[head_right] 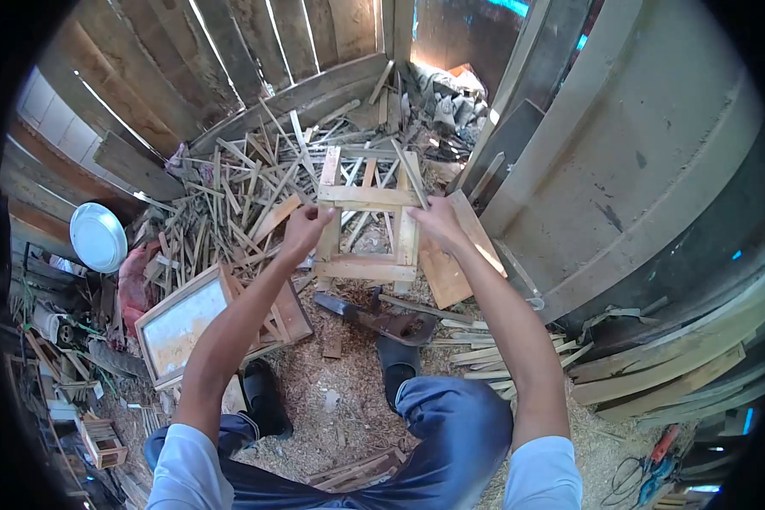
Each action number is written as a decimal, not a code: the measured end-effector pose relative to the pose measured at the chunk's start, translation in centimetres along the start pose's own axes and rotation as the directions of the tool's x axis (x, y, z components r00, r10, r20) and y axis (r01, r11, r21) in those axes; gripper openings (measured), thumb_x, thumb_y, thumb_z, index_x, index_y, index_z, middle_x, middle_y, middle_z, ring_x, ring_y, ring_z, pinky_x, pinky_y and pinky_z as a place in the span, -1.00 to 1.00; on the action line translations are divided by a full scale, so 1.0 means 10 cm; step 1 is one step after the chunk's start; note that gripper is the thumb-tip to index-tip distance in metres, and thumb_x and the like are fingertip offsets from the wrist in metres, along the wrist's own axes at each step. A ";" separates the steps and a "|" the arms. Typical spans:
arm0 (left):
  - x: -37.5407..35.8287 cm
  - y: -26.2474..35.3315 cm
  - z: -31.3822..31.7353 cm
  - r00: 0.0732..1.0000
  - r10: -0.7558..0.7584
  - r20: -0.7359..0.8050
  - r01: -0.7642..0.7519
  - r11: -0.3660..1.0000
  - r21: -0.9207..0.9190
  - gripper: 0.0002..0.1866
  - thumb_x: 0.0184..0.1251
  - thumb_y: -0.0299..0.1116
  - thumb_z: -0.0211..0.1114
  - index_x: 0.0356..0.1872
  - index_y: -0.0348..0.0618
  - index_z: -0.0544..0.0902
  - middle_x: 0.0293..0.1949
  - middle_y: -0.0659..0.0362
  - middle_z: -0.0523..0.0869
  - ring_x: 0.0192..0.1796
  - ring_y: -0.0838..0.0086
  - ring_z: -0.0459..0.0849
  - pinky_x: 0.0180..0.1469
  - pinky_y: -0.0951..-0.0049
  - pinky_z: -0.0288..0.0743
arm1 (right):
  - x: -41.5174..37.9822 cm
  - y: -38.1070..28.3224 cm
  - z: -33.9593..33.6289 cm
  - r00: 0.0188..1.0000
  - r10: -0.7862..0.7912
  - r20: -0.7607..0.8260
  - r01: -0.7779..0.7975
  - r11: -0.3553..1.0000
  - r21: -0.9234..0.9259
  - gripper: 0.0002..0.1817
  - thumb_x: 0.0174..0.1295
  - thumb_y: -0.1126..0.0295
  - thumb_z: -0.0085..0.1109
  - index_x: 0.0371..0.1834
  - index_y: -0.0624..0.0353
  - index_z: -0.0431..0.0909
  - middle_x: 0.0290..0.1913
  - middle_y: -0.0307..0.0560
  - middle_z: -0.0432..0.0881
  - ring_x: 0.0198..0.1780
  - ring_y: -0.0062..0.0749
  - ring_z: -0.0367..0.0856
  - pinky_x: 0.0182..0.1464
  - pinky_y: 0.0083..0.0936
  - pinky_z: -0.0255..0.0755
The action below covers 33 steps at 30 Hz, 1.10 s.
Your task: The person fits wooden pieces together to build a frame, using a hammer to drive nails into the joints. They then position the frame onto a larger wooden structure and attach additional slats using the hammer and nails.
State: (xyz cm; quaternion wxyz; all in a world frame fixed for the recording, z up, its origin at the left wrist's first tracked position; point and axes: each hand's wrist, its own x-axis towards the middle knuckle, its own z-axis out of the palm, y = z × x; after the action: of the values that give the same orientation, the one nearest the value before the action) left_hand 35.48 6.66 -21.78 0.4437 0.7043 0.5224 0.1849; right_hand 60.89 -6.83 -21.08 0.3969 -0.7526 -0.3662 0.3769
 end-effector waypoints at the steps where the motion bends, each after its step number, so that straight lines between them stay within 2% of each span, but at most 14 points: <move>1: 0.10 -0.04 0.01 1.000 0.015 -0.028 -0.014 0.999 0.043 -0.46 0.32 -0.05 0.33 0.01 -0.43 0.66 -0.17 0.00 0.77 -0.16 0.39 0.70 -0.04 0.39 0.53 | 0.15 0.07 0.07 1.000 0.022 0.012 -0.022 1.000 -0.006 -0.59 0.17 0.19 0.32 -0.11 0.35 0.67 -0.29 0.00 0.72 -0.29 -0.33 0.67 -0.16 -0.33 0.49; 4: 0.42 -0.09 0.00 0.994 -0.074 -0.079 0.074 0.997 -0.005 -0.40 0.26 0.01 0.34 -0.02 -0.46 0.65 -0.11 -0.15 0.75 -0.08 0.23 0.74 0.01 0.29 0.56 | 0.52 0.18 0.26 0.998 0.049 0.037 -0.048 0.999 -0.013 -0.59 0.19 0.18 0.28 -0.11 0.35 0.67 -0.29 -0.01 0.72 -0.30 -0.34 0.67 -0.17 -0.34 0.50; 5: 0.55 -0.12 -0.03 0.994 -0.083 -0.075 0.083 0.997 0.000 -0.40 0.26 0.01 0.34 -0.02 -0.46 0.65 -0.11 -0.15 0.75 -0.08 0.23 0.74 0.01 0.29 0.56 | 0.58 0.20 0.31 0.999 -0.031 0.043 0.029 0.998 0.056 -0.61 0.27 0.18 0.23 -0.09 0.35 0.59 -0.54 -0.23 0.49 -0.55 -0.50 0.45 -0.50 -0.45 0.34; 8: 0.77 -0.35 -0.04 0.999 -0.011 -0.049 0.011 1.000 0.010 -0.38 0.24 0.04 0.34 0.01 -0.42 0.64 -0.08 -0.16 0.74 -0.04 0.14 0.73 0.06 0.27 0.53 | 0.73 0.17 0.47 0.979 0.154 0.133 -0.169 0.979 0.114 -0.62 0.29 0.16 0.21 -0.13 0.34 0.58 -0.55 -0.26 0.46 -0.53 -0.49 0.45 -0.51 -0.46 0.34; 9: 0.81 -0.46 -0.01 1.000 -0.011 0.000 0.011 0.989 0.144 -0.44 0.26 -0.05 0.32 0.04 -0.41 0.63 -0.10 -0.10 0.75 -0.09 0.23 0.73 0.01 0.31 0.54 | 0.79 0.24 0.56 0.968 0.220 0.122 -0.223 0.975 0.012 -0.60 0.35 0.11 0.15 -0.18 0.32 0.55 -0.55 -0.25 0.43 -0.51 -0.50 0.43 -0.52 -0.46 0.34; 10: 0.87 -0.63 0.03 0.999 -0.015 0.048 0.001 0.962 0.274 -0.50 0.29 -0.14 0.31 0.06 -0.40 0.63 -0.12 -0.04 0.76 -0.14 0.31 0.72 -0.05 0.34 0.55 | 0.83 0.30 0.65 0.968 0.218 0.126 -0.222 0.975 0.017 -0.60 0.35 0.11 0.15 -0.18 0.32 0.55 -0.55 -0.25 0.43 -0.51 -0.50 0.43 -0.52 -0.46 0.34; 12: 0.74 -0.77 0.07 0.987 -0.024 0.160 -0.037 0.931 0.363 -0.45 0.25 -0.18 0.27 0.21 -0.27 0.53 0.04 -0.08 0.70 0.04 0.17 0.67 0.16 0.27 0.47 | 0.80 0.42 0.77 0.968 0.227 0.109 -0.223 0.974 -0.043 -0.55 0.37 0.02 0.12 -0.19 0.30 0.55 -0.54 -0.22 0.43 -0.49 -0.48 0.46 -0.49 -0.45 0.40; 14: 0.63 -0.88 0.10 0.996 -0.038 0.075 0.007 0.923 0.386 -0.44 0.23 -0.17 0.28 0.21 -0.27 0.51 0.04 -0.12 0.69 0.08 0.10 0.67 0.18 0.24 0.46 | 0.77 0.41 0.72 0.958 0.223 0.183 -0.223 0.975 -0.016 -0.44 0.38 -0.09 0.06 -0.13 0.33 0.56 -0.50 -0.13 0.50 -0.46 -0.37 0.51 -0.38 -0.37 0.48; 17: 0.42 -0.99 0.06 0.993 -0.024 0.115 -0.014 0.950 0.312 -0.44 0.23 -0.15 0.28 0.20 -0.28 0.52 0.03 -0.14 0.68 0.11 0.02 0.65 0.19 0.21 0.46 | 0.73 0.45 0.67 0.992 0.096 0.077 -0.057 0.912 -0.406 -0.34 0.40 -0.18 -0.09 -0.19 0.36 0.55 -0.41 -0.01 0.61 -0.44 -0.22 0.55 -0.31 -0.21 0.46; 20: 0.23 -0.91 -0.03 0.993 -0.005 0.119 -0.045 0.908 0.417 -0.43 0.23 -0.14 0.29 0.21 -0.27 0.52 0.03 -0.16 0.68 0.11 0.02 0.65 0.18 0.23 0.47 | 1.05 0.78 0.65 0.994 0.079 0.079 -0.055 0.960 -0.274 -0.44 0.41 -0.05 -0.10 -0.22 0.36 0.54 -0.42 -0.04 0.61 -0.42 -0.22 0.57 -0.33 -0.21 0.43; 21: 0.08 -0.74 -0.05 0.991 0.113 0.070 -0.131 0.923 0.363 -0.51 0.30 -0.22 0.17 0.15 -0.35 0.53 0.06 -0.25 0.65 0.15 0.00 0.63 0.22 0.18 0.47 | 0.67 0.23 0.42 0.969 0.168 0.179 -0.123 0.963 -0.239 -0.59 0.37 0.13 -0.07 -0.20 0.33 0.56 -0.40 -0.06 0.61 -0.39 -0.27 0.57 -0.32 -0.26 0.42; 26: -0.32 0.04 -0.04 0.967 0.058 0.247 -0.042 0.997 -0.069 -0.47 0.55 -0.03 0.02 0.15 -0.36 0.53 0.07 -0.04 0.68 0.12 0.24 0.65 0.24 0.27 0.44 | -0.03 -0.62 0.32 0.938 0.055 0.343 0.036 0.967 -0.254 -0.72 0.29 0.29 0.05 -0.12 0.28 0.56 -0.28 -0.05 0.64 -0.32 -0.36 0.60 -0.29 -0.39 0.47; 28: -0.53 0.39 -0.07 0.925 -0.010 0.380 0.211 0.846 -0.490 -0.52 0.59 -0.07 -0.02 0.14 -0.33 0.54 0.03 -0.01 0.69 0.07 0.26 0.66 0.23 0.27 0.43 | -0.34 -0.84 0.38 0.923 -0.013 0.386 0.131 0.950 -0.282 -0.73 0.28 0.31 0.09 -0.09 0.27 0.56 -0.23 -0.04 0.65 -0.30 -0.38 0.61 -0.27 -0.42 0.50; 33: -0.75 0.31 -0.08 0.976 0.143 0.166 -0.007 0.779 -0.627 -0.76 0.52 -0.28 0.15 -0.01 -0.24 0.59 -0.25 0.21 0.69 -0.24 0.55 0.63 -0.14 0.51 0.51 | -0.93 -0.87 0.60 0.875 -0.052 0.482 0.024 0.998 0.065 -0.76 0.35 0.34 0.16 -0.02 0.26 0.53 -0.17 -0.08 0.67 -0.24 -0.43 0.63 -0.18 -0.43 0.59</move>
State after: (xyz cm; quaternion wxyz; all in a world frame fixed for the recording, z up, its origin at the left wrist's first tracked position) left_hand 33.77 0.07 -17.33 0.6947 0.5536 0.3550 0.2914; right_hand 49.36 -9.23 -13.33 0.3215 -0.6158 -0.4574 0.5552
